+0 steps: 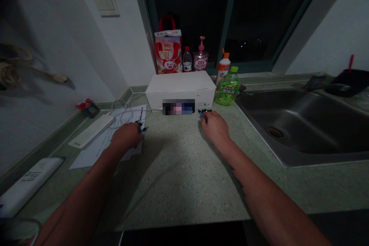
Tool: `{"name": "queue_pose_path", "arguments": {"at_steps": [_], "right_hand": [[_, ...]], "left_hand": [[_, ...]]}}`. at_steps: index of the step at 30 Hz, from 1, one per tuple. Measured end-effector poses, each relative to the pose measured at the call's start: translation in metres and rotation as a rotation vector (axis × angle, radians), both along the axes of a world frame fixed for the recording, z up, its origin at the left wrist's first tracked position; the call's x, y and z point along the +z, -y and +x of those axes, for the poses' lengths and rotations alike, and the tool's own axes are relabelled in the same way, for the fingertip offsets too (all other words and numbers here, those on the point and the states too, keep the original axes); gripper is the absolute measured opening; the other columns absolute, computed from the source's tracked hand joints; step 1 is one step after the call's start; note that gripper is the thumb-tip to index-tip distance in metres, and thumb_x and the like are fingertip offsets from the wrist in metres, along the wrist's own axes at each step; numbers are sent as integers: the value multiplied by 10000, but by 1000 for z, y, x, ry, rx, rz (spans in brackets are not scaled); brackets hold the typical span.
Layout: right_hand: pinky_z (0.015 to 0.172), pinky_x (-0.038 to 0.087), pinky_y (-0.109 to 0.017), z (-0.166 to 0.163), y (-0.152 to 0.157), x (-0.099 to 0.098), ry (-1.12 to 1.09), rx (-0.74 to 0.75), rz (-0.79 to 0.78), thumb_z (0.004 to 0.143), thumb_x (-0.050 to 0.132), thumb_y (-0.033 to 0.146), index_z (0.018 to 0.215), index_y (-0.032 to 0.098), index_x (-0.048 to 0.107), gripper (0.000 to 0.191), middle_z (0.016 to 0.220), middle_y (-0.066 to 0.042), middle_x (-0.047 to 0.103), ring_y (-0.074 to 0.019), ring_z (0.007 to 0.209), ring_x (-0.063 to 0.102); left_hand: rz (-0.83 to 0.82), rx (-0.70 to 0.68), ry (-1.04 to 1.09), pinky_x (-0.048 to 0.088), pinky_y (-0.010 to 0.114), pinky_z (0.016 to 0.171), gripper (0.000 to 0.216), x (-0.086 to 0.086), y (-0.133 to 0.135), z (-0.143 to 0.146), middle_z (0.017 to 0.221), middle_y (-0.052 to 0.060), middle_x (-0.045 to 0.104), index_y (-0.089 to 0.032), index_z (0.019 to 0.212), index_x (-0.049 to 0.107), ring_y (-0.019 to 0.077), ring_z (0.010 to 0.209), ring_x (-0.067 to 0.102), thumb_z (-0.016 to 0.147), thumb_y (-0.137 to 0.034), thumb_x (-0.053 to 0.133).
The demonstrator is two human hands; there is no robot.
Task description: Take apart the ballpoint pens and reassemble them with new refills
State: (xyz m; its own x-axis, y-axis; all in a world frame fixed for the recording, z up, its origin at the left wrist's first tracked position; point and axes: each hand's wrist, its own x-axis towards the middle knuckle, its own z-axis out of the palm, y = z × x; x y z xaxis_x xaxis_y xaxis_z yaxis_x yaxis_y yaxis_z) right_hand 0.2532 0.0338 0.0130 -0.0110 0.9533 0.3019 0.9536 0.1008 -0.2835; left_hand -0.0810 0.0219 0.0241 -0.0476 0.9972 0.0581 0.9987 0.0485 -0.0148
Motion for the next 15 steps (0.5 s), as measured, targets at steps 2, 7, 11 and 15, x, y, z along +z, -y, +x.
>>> {"name": "queue_pose_path", "arguments": {"at_steps": [2, 7, 11, 15], "right_hand": [[863, 471, -321, -7, 4, 0, -29, 75, 36, 976, 562, 206, 1166, 145, 707, 247, 1083, -112, 661, -263, 1002, 612], [942, 466, -348, -30, 18, 0, -153, 411, 85, 1006, 573, 239, 1217, 166, 659, 239, 1117, -92, 646, -239, 1062, 597], [974, 455, -354, -49, 29, -2, -137, 683, 19, 989, 653, 255, 1299, 177, 591, 326, 1204, -92, 622, -235, 1129, 569], [849, 466, -322, -56, 30, -6, -22, 661, -95, 1010, 605, 195, 1064, 151, 679, 102, 999, -82, 659, -226, 985, 605]], "left_hand": [[3, -5, 39, 515, 409, 743, 126, 1, 1, 4, 845, 180, 695, -154, 840, 667, 319, 832, 666, 746, -166, 584], [131, -272, 277, 492, 358, 801, 152, -2, 7, 32, 948, 109, 685, -179, 958, 659, 251, 889, 645, 858, -207, 548], [175, -606, 563, 487, 332, 845, 182, -16, 17, 60, 1024, 64, 689, -211, 1058, 682, 209, 966, 646, 935, -241, 551], [140, -650, 648, 493, 346, 860, 157, -22, 23, 71, 1003, 55, 708, -218, 1032, 703, 212, 960, 649, 924, -269, 601]]}}
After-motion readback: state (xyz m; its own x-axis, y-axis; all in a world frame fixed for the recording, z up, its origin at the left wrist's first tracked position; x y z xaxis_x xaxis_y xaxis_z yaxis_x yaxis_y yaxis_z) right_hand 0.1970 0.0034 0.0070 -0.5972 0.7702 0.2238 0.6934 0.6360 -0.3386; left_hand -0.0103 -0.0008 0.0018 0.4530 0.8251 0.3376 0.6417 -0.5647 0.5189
